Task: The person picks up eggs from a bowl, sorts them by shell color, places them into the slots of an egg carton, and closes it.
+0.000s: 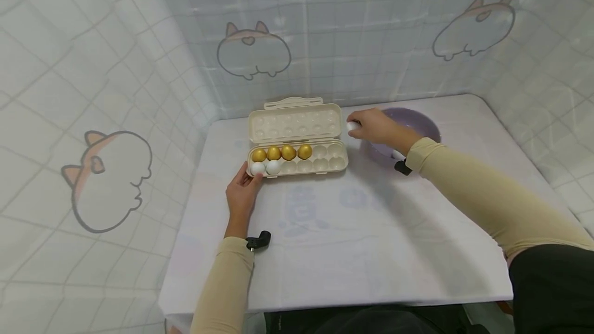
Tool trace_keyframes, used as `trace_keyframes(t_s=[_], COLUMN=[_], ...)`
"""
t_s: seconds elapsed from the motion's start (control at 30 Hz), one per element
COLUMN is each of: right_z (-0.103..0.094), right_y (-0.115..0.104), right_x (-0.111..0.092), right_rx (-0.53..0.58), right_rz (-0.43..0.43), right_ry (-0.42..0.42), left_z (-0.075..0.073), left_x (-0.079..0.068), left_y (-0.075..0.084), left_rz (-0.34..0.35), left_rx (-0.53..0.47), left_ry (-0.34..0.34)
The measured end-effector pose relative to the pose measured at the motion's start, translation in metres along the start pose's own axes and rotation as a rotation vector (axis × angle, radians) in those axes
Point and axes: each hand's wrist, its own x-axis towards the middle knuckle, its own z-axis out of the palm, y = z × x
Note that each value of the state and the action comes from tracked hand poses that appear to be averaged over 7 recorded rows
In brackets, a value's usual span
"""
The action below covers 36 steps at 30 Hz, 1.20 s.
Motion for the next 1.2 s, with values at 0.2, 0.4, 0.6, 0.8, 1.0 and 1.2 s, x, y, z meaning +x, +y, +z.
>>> trace_keyframes(t_s=[0.2, 0.4, 0.6, 0.8, 1.0, 1.2], right_z=[0.008, 0.014, 0.021, 0.027, 0.035, 0.038], right_y=[-0.007, -0.015, -0.020, -0.026, -0.032, -0.041], right_x=[0.006, 0.009, 0.014, 0.019, 0.023, 0.027], right_rx=[-0.005, -0.014, 0.006, 0.026, 0.027, 0.033], right_rz=[-0.024, -0.072, -0.072, -0.106, -0.149, -0.176], right_ry=[0.015, 0.048, 0.019, 0.015, 0.034, 0.046], left_z=[0.001, 0.000, -0.002, -0.002, -0.002, -0.001], left_x=[0.000, -0.001, -0.002, -0.003, -0.001, 0.000], left_y=[0.000, 0.002, 0.004, 0.005, 0.003, 0.000], left_rz=[0.004, 0.016, 0.012, 0.011, 0.008, 0.001], left_rx=[-0.004, -0.010, -0.029, -0.030, -0.032, -0.029], left_ry=[-0.003, -0.006, -0.010, -0.006, -0.010, -0.007])
